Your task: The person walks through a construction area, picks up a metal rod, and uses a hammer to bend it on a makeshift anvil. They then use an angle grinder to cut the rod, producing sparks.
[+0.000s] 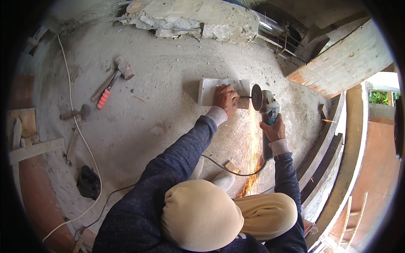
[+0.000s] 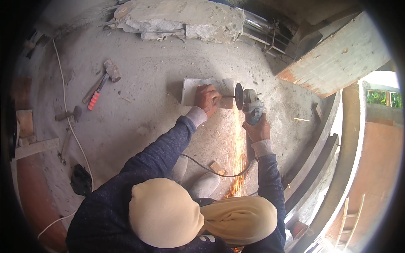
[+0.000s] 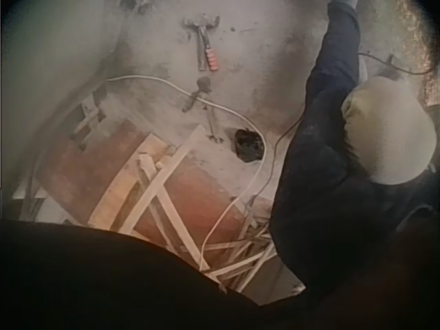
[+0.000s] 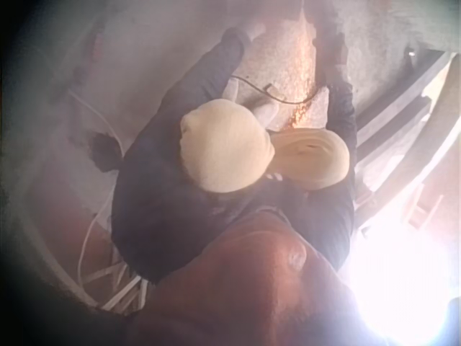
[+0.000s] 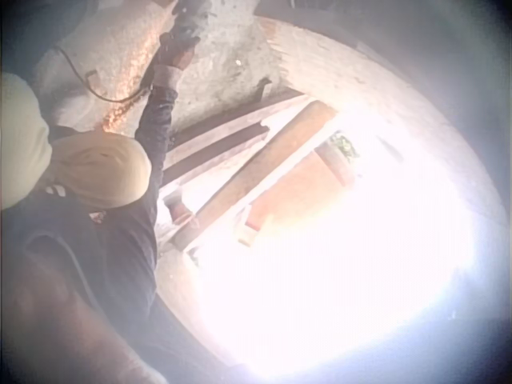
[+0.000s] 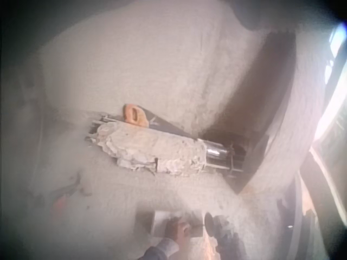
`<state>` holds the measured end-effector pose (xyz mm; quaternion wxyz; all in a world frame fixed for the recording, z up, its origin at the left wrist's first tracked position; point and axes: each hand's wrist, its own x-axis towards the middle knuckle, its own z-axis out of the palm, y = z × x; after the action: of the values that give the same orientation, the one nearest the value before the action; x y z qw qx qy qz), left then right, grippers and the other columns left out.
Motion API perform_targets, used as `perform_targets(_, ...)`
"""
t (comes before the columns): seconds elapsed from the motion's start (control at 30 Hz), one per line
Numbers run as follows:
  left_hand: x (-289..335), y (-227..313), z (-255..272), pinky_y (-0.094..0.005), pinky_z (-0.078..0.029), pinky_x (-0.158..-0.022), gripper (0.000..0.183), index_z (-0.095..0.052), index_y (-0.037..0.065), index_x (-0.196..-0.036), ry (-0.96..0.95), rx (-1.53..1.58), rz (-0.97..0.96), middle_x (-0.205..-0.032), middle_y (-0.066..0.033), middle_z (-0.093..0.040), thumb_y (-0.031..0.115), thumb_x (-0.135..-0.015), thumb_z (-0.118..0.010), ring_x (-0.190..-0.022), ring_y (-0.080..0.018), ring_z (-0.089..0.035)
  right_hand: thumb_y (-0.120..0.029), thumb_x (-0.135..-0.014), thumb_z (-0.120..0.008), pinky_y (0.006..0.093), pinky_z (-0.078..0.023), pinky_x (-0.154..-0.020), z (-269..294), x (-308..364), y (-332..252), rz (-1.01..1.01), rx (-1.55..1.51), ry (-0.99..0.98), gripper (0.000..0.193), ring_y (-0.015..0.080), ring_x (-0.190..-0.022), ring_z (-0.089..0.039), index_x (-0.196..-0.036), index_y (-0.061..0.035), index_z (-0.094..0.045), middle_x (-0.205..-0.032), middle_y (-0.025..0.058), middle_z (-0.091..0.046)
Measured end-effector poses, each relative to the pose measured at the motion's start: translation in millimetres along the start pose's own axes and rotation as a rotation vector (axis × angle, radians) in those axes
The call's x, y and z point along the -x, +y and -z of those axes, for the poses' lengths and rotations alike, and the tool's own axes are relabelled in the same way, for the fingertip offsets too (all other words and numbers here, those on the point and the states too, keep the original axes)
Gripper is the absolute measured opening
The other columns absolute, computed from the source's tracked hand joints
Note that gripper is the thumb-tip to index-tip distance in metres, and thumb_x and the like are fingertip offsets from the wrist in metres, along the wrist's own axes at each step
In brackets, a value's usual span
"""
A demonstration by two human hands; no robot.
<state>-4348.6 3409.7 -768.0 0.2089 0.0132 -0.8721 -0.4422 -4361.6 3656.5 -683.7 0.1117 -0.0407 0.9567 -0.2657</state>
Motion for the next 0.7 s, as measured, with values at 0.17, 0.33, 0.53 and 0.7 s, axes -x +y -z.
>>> perform_targets(0.17, 0, 2, 0, -0.0398, -0.041, -0.080, 0.011, -0.069, 0.011, -0.073, 0.035, 0.007, -0.008, -0.083, -0.0043, -0.056, 0.003, -0.067, -0.072, -0.089, -0.0256, -0.055, -0.025, -0.065, -0.078, 0.0425, -0.054, -0.074, 6, 7, -26, -0.036, 0.036, 0.029, 0.061, 0.0371, -0.084, -0.068, -0.109, 0.0061, -0.050, -0.094, 0.0250, -0.067)
perform_targets(0.33, 1, 1, -1, -0.0400, -0.040, -0.080, 0.012, -0.068, 0.012, -0.072, 0.014, 0.006, 0.009, -0.083, -0.0039, -0.056, 0.002, -0.066, -0.071, -0.088, -0.0259, -0.054, -0.026, -0.065, -0.079, 0.0422, -0.054, -0.075, 6, 5, -27, -0.040, -0.046, 0.009, 0.061, 0.0377, -0.085, -0.068, -0.108, 0.0055, -0.050, -0.094, 0.0249, -0.067)
perform_targets(0.53, 0, 3, -1, -0.0402, -0.040, -0.082, 0.012, -0.068, 0.013, -0.073, 0.038, 0.017, 0.010, -0.083, -0.0038, -0.056, 0.003, -0.066, -0.071, -0.089, -0.0258, -0.054, -0.027, -0.065, -0.078, 0.0427, -0.054, -0.075, 9, 3, -30, -0.058, 0.068, 0.010, 0.059, 0.0379, -0.085, -0.068, -0.108, 0.0022, -0.051, -0.094, 0.0238, -0.068)
perform_targets(0.7, 0, 2, -2, -0.0406, -0.040, -0.083, 0.012, -0.068, 0.012, -0.073, 0.023, 0.000, 0.028, -0.084, -0.0041, -0.056, 0.004, -0.065, -0.072, -0.089, -0.0260, -0.054, -0.027, -0.064, -0.078, 0.0434, -0.054, -0.074, 5, 6, -19, -0.012, -0.101, 0.003, 0.060, 0.0392, -0.085, -0.068, -0.109, 0.0023, -0.051, -0.093, 0.0244, -0.068)
